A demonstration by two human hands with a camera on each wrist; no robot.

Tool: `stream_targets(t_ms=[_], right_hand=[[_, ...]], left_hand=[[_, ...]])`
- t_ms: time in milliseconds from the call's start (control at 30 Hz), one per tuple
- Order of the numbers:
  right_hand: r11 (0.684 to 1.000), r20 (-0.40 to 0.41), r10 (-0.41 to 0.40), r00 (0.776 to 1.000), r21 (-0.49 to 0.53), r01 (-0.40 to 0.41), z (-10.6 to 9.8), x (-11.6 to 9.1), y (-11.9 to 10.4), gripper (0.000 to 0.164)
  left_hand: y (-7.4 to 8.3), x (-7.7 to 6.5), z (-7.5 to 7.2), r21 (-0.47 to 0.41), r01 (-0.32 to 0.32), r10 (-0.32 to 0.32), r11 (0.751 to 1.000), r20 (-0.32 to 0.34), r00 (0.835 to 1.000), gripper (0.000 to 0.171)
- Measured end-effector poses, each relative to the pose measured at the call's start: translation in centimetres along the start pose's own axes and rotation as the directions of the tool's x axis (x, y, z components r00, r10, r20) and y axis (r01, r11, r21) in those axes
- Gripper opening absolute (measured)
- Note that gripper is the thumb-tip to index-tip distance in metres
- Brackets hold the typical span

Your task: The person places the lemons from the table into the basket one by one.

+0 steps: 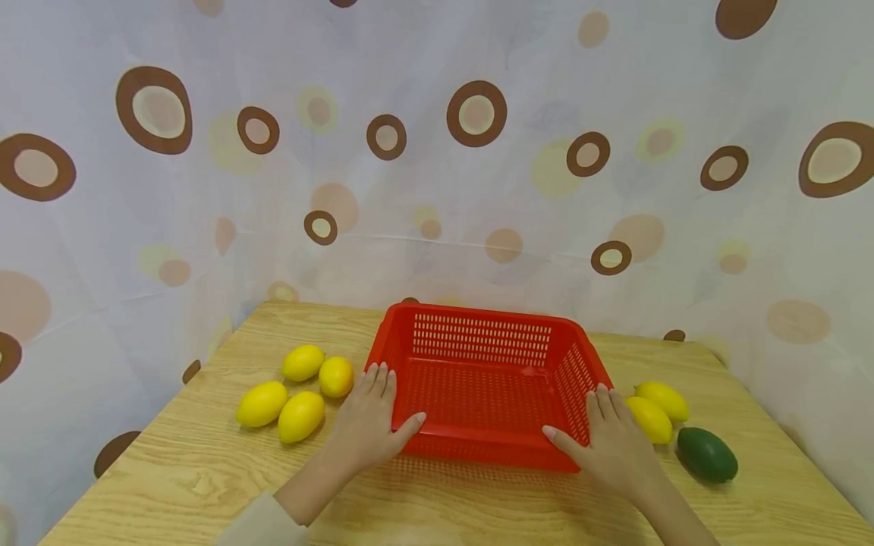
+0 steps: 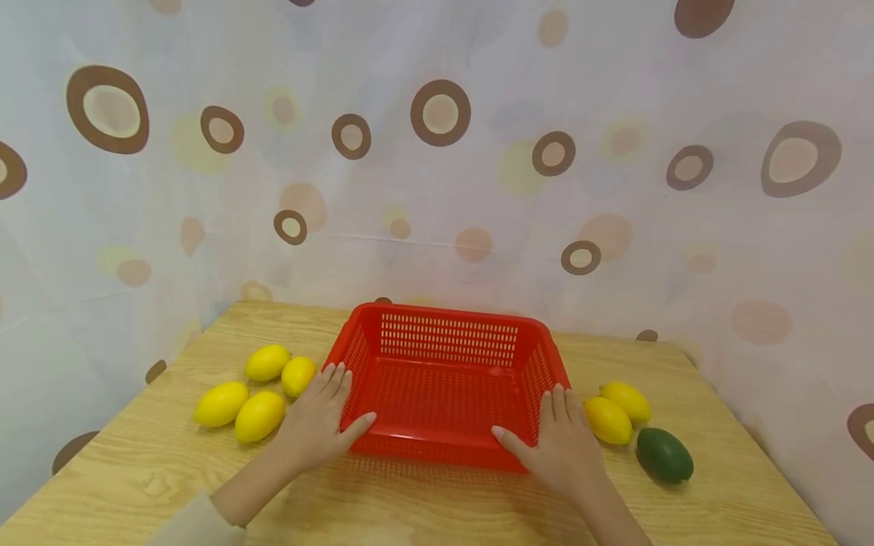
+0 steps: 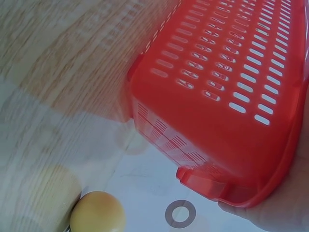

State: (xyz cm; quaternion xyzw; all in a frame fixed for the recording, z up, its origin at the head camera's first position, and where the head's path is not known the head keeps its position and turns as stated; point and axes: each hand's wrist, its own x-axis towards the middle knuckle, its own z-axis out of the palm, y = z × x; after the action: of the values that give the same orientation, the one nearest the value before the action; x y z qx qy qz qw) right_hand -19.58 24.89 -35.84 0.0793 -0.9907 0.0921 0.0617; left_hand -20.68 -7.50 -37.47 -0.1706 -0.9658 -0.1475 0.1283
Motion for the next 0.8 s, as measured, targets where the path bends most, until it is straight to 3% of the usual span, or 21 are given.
stream_targets(t_ms=[600,700,800], right_hand=[[0.999,0.076,0.035,0.996,0.032,-0.038,-0.49,0.5,0.44,0.106],[0.999,0.067,0.032,0.997,0.025,-0.034,-0.48,0.53,0.42,0.105],[0.999,0.046,0.023,0.999,0.026,-0.025,-0.4,0.51,0.37,0.104]], left_hand=[[0.34,0.03,-0.13,-0.027,0.017,-0.017,0.999,0.007,1.0,0.078],[0.24,-0.04,-0.15,-0.047,0.006,-0.007,0.999,-0.03,1.0,0.078],[-0.06,-0.25,-0.14,-0.062,-0.026,0.017,0.998,-0.138,0.99,0.07]])
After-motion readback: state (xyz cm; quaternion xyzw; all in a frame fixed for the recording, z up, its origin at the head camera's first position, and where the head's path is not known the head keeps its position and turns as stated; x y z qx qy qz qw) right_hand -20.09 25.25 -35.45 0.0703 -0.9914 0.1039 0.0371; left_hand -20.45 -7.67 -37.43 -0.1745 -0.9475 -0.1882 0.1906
